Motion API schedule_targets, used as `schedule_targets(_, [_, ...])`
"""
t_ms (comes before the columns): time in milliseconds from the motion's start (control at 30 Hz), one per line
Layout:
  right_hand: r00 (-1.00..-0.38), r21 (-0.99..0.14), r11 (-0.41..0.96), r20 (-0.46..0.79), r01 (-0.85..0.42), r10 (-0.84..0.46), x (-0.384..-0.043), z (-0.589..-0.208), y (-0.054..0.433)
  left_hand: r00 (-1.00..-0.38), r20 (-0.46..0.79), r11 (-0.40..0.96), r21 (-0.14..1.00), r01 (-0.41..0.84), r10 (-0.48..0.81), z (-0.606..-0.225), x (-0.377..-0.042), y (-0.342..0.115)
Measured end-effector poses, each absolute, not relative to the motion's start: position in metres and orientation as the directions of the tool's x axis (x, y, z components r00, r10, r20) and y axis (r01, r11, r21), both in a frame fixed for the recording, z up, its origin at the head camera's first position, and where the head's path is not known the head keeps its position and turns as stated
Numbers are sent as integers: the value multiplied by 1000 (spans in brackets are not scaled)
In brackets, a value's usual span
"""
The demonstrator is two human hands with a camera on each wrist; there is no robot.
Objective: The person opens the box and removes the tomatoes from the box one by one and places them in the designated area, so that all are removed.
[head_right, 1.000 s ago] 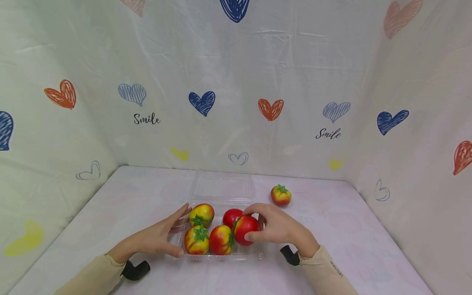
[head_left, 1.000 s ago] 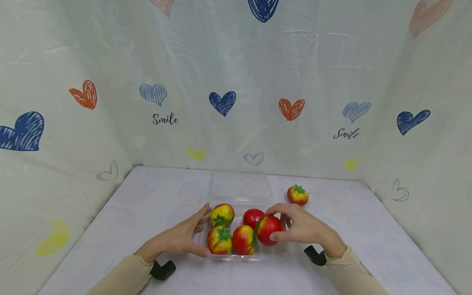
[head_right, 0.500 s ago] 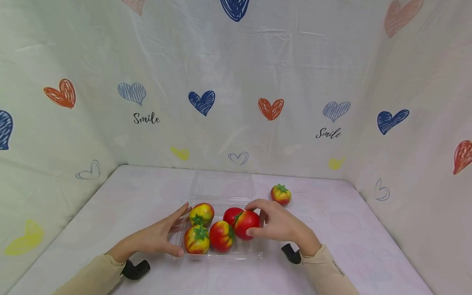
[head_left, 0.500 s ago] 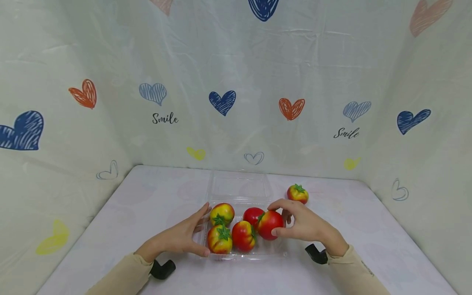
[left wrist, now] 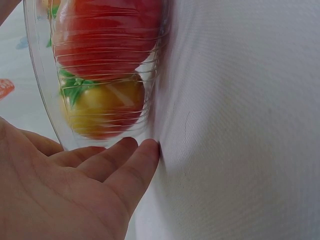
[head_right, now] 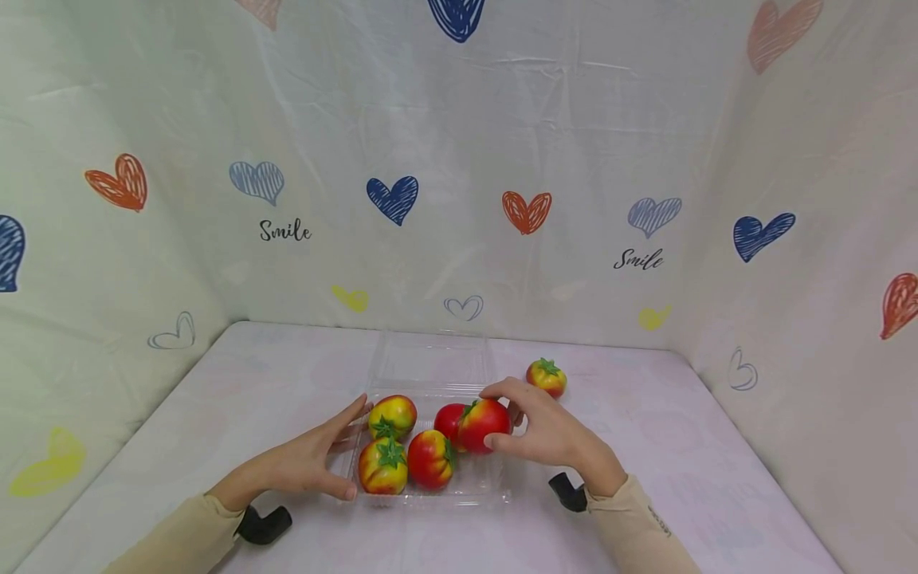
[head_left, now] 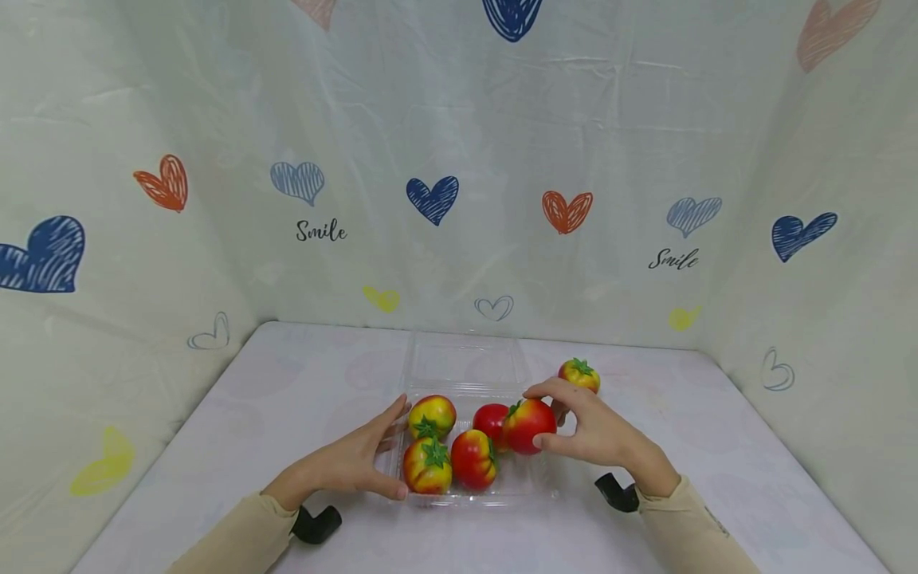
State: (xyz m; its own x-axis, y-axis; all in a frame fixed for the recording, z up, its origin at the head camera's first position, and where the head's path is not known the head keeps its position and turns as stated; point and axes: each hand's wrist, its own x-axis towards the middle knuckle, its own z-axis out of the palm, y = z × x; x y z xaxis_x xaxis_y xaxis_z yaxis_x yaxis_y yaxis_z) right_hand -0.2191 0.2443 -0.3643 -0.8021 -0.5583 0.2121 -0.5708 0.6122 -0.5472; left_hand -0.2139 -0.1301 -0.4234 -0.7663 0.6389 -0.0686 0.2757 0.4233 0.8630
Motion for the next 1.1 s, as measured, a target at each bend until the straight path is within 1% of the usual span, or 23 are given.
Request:
schedule_targets(167, [-822, -554, 630, 203, -544, -532, -220, -363, 244, -766, -71, 422, 865, 273, 639, -423, -214, -130])
schedule_targets(400, [-835, -579, 623, 213, -526, -507, -222, -364, 246, -766, -75, 425, 864, 270, 638, -423, -214, -131])
schedule_targets(767, [-832, -561, 625, 256, -543, -493, -228, -369, 248, -768, -74, 425, 864, 269, 636, -423, -213, -131])
schedule_targets(1100, [-841, -576, 620, 285, -534, -460, -231, -370, 249, -765, -77, 427, 863, 270, 640, -423, -214, -131])
